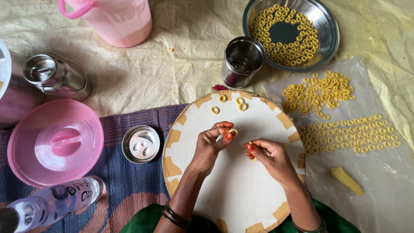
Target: The person rolls small pieces of yellow dough into thin ropes on a round board, then pinches and joins the ends to form small rings. They place the finished rings onto a plastic sheet and into a metal bowl. The process is repeated continuously throughout the clip.
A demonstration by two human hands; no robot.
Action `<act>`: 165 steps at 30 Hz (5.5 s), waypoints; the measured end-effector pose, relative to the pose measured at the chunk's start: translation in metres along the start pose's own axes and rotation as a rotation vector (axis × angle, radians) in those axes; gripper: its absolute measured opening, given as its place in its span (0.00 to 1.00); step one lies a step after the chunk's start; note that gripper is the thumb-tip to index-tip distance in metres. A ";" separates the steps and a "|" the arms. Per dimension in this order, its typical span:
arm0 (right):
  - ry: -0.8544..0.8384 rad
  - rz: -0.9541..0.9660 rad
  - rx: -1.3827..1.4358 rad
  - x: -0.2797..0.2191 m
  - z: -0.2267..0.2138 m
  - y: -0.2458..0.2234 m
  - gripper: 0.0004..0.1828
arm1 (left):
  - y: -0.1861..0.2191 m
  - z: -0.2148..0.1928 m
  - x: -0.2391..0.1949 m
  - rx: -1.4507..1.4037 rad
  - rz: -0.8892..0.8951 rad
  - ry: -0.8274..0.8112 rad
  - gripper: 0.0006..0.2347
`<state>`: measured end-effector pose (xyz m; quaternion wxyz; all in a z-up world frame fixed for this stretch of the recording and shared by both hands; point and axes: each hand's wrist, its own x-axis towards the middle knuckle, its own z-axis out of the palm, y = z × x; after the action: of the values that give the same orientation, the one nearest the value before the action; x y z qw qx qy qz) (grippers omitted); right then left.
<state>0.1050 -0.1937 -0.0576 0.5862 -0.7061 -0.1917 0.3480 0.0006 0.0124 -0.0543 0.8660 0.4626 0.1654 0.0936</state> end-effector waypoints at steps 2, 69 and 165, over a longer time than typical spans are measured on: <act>0.002 0.002 0.002 0.000 0.001 -0.001 0.15 | -0.001 0.000 0.001 -0.025 -0.001 0.038 0.03; 0.256 -0.243 -0.384 -0.008 0.011 -0.050 0.14 | 0.036 0.021 -0.005 0.786 -0.035 -0.110 0.08; 0.064 -0.031 0.478 -0.010 -0.031 0.016 0.16 | 0.013 0.048 -0.010 -0.183 -0.070 0.148 0.08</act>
<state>0.1184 -0.2261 -0.0676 0.7477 -0.5548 -0.0960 0.3520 0.0090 -0.0205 -0.0166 0.8927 0.3676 0.2355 0.1118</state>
